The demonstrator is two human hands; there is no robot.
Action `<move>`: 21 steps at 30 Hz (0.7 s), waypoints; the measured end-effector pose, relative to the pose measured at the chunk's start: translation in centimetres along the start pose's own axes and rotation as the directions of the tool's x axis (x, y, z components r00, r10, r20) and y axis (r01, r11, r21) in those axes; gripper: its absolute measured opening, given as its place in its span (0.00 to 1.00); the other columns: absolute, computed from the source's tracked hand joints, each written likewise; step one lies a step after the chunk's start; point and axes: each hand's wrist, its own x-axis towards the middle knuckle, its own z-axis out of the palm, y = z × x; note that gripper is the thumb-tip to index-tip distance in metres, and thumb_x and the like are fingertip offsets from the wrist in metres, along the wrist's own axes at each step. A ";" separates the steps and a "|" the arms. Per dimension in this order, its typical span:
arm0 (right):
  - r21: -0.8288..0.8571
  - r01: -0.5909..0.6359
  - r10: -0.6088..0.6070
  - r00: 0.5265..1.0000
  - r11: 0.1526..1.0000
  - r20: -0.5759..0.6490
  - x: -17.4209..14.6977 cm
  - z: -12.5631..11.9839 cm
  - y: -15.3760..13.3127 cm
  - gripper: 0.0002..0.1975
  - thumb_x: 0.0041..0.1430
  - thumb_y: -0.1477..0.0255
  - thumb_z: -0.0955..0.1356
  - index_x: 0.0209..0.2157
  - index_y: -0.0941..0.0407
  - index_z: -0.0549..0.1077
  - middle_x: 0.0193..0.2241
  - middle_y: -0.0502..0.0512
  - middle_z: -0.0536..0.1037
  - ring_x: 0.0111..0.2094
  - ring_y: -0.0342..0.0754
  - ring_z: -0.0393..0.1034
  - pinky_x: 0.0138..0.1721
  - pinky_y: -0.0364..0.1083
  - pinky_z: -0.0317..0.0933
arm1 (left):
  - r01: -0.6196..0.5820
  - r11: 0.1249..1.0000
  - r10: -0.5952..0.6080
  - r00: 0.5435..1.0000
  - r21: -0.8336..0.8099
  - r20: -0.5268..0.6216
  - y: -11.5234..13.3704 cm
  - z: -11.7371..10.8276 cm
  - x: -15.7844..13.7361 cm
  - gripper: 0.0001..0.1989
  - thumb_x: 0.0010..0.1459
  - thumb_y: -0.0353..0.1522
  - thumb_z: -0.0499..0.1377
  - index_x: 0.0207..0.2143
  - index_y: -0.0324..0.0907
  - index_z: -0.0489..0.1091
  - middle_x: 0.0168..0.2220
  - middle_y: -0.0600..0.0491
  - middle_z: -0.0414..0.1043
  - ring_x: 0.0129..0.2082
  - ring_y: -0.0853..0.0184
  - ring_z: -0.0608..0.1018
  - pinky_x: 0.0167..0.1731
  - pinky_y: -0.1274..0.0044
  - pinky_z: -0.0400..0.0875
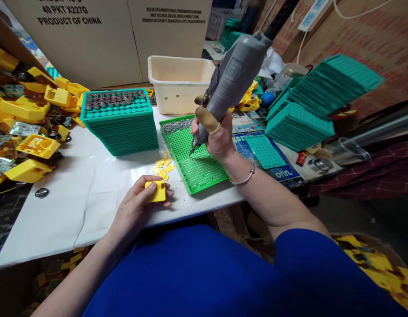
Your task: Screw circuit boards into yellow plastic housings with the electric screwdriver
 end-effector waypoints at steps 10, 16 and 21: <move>0.306 -0.060 0.011 0.987 0.950 0.160 -4.2 2.1 -9.3 0.22 0.57 0.44 0.60 0.35 0.48 0.62 0.26 0.49 0.70 0.24 0.44 0.69 0.28 0.46 0.67 | 0.007 0.999 -0.008 1.000 -0.051 -0.017 -0.2 0.2 0.0 0.12 0.56 0.33 0.62 0.41 0.39 0.68 0.36 0.47 0.76 0.35 0.60 0.81 0.32 0.70 0.78; 0.373 -0.279 0.186 0.946 0.885 0.266 -5.4 3.6 -9.8 0.16 0.51 0.56 0.70 0.33 0.51 0.64 0.37 0.51 0.75 0.30 0.44 0.72 0.31 0.45 0.71 | 0.003 0.998 -0.002 1.000 -0.055 0.016 -0.5 -0.2 0.2 0.11 0.56 0.33 0.62 0.41 0.40 0.67 0.37 0.48 0.76 0.36 0.61 0.81 0.32 0.71 0.79; 0.560 -0.187 0.075 0.973 0.807 0.217 -5.3 4.0 -9.0 0.21 0.46 0.52 0.71 0.28 0.52 0.62 0.29 0.49 0.72 0.22 0.41 0.67 0.26 0.47 0.71 | 0.011 0.999 -0.009 1.000 -0.051 0.028 -0.5 -0.2 0.3 0.11 0.56 0.34 0.62 0.40 0.40 0.67 0.37 0.49 0.76 0.35 0.61 0.81 0.31 0.72 0.78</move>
